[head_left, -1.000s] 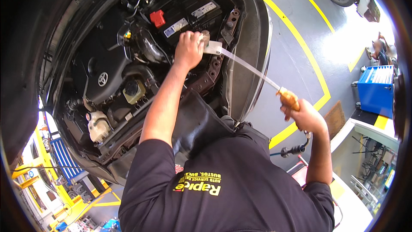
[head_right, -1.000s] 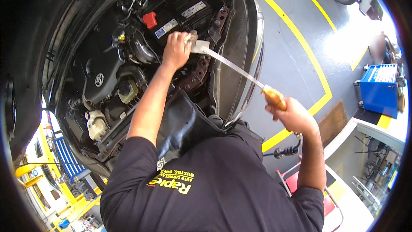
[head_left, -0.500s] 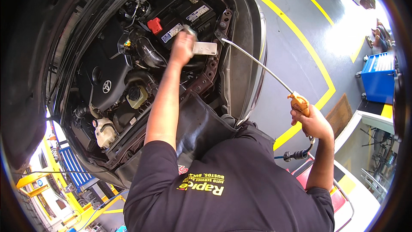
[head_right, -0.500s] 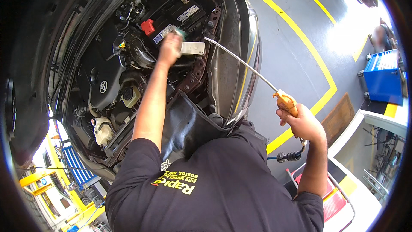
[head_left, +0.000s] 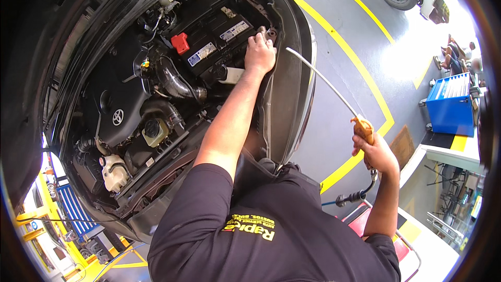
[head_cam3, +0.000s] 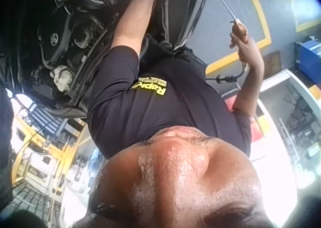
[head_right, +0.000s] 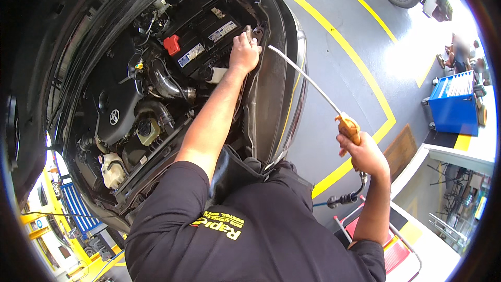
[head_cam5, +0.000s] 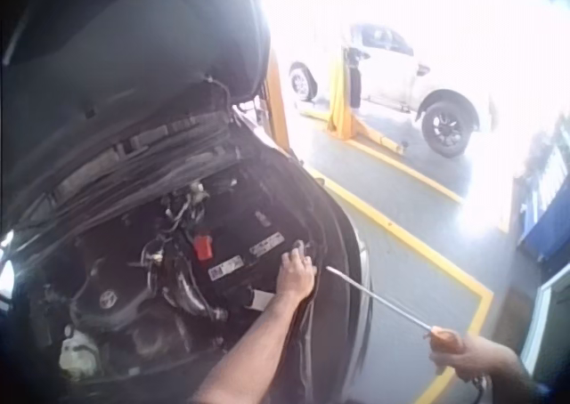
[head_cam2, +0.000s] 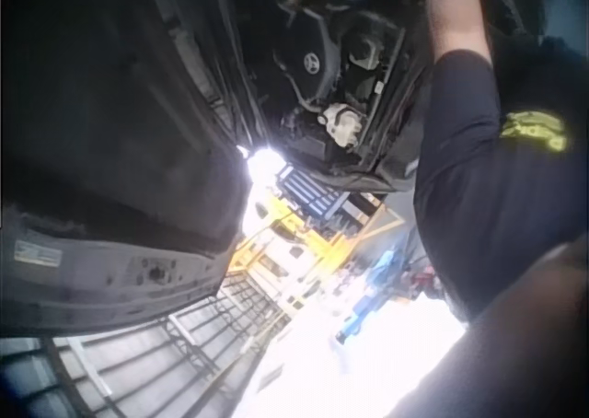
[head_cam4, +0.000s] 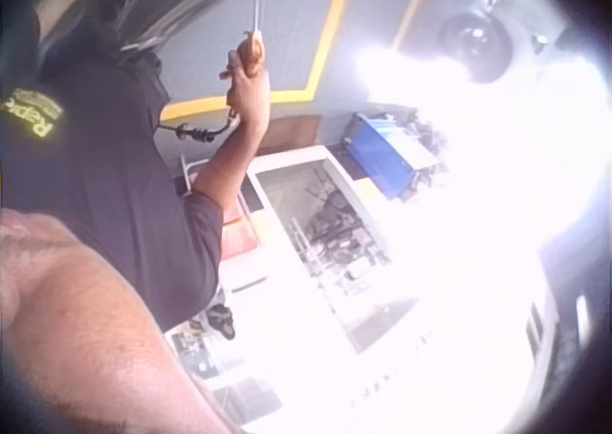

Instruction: The person cleans the engine bay of a car using a spray nozzle and a cloth. They wipe various components including the engine cover, battery, and fluid reservoirs. The person then pours engine oil into the engine and continues wiping the engine bay.

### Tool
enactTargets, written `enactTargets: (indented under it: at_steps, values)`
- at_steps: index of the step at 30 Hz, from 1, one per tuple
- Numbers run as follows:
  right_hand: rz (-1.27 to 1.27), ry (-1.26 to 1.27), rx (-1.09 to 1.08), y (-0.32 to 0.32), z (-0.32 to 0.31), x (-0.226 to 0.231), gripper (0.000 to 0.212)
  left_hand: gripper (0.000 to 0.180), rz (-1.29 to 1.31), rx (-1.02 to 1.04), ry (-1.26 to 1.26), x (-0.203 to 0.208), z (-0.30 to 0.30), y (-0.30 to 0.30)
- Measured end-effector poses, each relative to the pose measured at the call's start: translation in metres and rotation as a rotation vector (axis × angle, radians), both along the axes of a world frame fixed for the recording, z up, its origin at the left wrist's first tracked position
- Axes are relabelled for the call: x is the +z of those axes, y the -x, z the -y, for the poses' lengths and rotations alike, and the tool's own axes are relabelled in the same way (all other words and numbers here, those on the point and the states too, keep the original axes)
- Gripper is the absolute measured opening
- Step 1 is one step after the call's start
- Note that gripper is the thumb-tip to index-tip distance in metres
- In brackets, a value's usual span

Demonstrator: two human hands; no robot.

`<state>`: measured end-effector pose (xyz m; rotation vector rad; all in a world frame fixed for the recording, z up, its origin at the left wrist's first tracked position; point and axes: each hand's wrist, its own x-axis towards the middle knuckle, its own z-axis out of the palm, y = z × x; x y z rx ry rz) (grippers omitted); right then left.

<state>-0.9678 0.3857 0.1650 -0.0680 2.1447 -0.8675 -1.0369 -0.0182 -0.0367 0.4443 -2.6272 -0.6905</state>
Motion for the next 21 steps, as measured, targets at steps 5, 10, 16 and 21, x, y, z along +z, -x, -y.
enactTargets:
  at_steps: [5, 10, 16, 21]
  values:
    - [0.013, 0.032, 0.027, 0.022, 0.013, -0.005, 0.029, 0.037, 0.251, -0.184, 0.013, 0.000, 0.031, 0.023]
    - [-0.043, 0.055, -0.039, 0.055, 0.028, -0.002, 0.034, 0.042, 0.528, -0.213, -0.006, 0.035, 0.043, 0.007]
    - [-0.040, 0.061, -0.098, 0.102, 0.051, 0.009, 0.029, 0.039, -0.221, 0.318, -0.363, 0.072, 0.116, 0.075]
    - [-0.023, 0.090, -0.105, 0.131, 0.070, 0.009, 0.029, 0.045, 0.202, -0.202, 0.259, 0.037, 0.103, 0.132]
